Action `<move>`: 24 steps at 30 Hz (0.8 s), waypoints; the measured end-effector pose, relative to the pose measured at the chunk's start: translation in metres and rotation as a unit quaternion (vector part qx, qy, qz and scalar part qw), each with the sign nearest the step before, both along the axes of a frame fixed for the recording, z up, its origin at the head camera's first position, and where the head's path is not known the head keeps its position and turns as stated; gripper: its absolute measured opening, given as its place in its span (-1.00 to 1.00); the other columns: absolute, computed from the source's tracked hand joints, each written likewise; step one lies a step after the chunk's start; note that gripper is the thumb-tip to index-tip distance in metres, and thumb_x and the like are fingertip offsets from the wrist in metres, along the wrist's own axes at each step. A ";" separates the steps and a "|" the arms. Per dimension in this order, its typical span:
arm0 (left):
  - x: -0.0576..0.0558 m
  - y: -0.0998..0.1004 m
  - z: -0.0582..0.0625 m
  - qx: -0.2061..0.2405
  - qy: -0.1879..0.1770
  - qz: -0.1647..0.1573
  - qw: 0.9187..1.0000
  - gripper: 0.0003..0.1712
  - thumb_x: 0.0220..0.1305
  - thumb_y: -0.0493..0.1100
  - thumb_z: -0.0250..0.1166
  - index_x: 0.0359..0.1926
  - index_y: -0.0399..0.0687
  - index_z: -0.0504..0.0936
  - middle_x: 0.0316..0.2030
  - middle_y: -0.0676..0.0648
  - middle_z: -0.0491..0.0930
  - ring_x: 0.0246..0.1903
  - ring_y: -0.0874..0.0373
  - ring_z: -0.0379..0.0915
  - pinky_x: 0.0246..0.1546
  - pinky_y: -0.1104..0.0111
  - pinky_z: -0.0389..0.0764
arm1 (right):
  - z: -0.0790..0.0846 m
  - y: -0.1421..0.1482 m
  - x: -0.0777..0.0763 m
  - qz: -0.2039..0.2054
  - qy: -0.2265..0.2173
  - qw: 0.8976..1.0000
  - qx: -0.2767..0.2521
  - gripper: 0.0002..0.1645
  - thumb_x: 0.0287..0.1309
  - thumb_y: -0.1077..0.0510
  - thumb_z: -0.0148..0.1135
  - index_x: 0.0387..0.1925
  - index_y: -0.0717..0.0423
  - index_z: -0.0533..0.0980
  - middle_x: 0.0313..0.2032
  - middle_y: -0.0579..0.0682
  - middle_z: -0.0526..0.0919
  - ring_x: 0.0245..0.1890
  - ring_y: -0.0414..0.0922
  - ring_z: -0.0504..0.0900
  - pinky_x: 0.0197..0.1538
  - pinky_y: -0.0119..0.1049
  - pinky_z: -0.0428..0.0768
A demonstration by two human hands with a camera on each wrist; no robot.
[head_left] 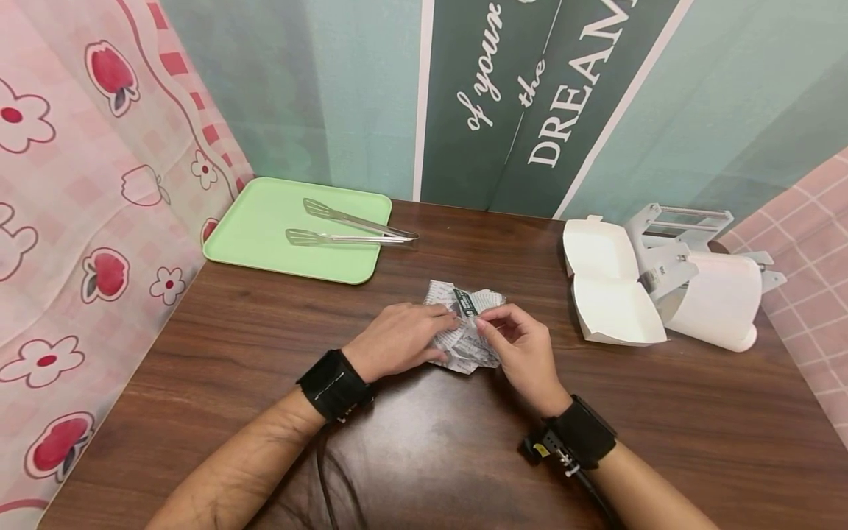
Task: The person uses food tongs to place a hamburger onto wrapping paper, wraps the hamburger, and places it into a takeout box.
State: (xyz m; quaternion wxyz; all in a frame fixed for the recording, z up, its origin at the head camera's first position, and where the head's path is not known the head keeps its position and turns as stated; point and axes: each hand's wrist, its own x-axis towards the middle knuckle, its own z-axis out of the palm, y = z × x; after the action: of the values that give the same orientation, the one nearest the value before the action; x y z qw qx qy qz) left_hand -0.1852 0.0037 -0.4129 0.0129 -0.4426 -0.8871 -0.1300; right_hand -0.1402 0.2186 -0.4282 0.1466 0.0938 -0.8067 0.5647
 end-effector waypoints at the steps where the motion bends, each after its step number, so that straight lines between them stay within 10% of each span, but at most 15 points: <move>1: 0.000 0.000 0.000 -0.001 0.002 -0.001 1.000 -0.43 0.23 0.18 0.41 0.21 0.11 0.63 0.19 0.05 0.63 0.14 0.14 0.61 0.07 0.20 0.66 | 0.000 0.000 0.000 0.001 0.001 1.000 0.000 -0.95 0.22 0.34 0.36 -0.26 0.25 0.66 -0.34 0.15 0.72 -0.45 -0.31 0.58 -0.35 -0.51 0.56; 24: -0.005 -0.002 0.002 0.020 -0.018 -0.005 1.000 -0.61 0.23 0.18 0.41 -0.05 0.10 0.63 -0.15 0.15 0.64 -0.28 0.31 0.55 -0.24 0.29 0.62 | 0.001 0.000 0.000 0.037 0.015 0.992 0.118 -0.94 0.25 0.24 0.38 -0.24 0.11 0.71 -0.07 0.02 0.72 -0.28 -0.25 0.56 -0.26 -0.46 0.54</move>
State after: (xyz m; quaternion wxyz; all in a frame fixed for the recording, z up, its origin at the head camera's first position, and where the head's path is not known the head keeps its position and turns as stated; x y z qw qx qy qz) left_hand -0.1903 0.0016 -0.4112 0.0048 -0.4443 -0.8822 -0.1556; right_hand -0.1407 0.2182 -0.4273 0.1258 0.1488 -0.8612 0.4694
